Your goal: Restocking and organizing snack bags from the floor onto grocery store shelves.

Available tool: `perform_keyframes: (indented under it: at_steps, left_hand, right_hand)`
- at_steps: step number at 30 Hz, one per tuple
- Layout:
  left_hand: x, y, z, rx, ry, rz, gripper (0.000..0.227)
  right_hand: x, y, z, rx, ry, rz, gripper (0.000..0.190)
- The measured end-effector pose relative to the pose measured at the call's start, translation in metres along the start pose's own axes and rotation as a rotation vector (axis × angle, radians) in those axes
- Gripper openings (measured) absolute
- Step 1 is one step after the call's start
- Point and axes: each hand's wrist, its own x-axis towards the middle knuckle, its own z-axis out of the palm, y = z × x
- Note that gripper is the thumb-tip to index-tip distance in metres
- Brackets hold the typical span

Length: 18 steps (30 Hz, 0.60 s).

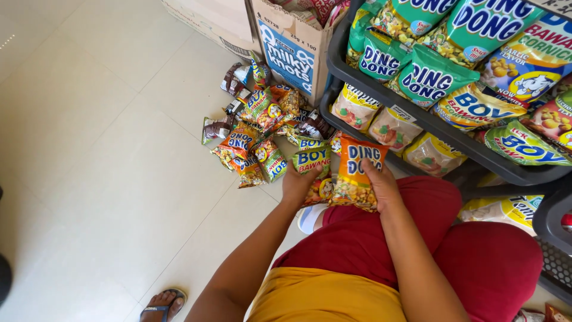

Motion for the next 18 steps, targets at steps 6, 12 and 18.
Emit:
perform_keyframes:
  at_steps: [6,12,18]
  left_hand:
    - [0.010,-0.030,0.046,-0.023,-0.086,-0.019,0.085]
    - [-0.010,0.009,0.052,-0.427,-0.288,-0.163,0.089]
    - [-0.017,0.035,0.053,-0.431,-0.434,0.017,0.097]
  right_hand:
    - [-0.009,0.002,0.016,-0.503,-0.050,-0.250,0.063]
    - [-0.030,-0.025,0.046,-0.302,-0.199,-0.002,0.095]
    - [-0.022,-0.014,0.037,-0.201,-0.024,-0.122,0.091]
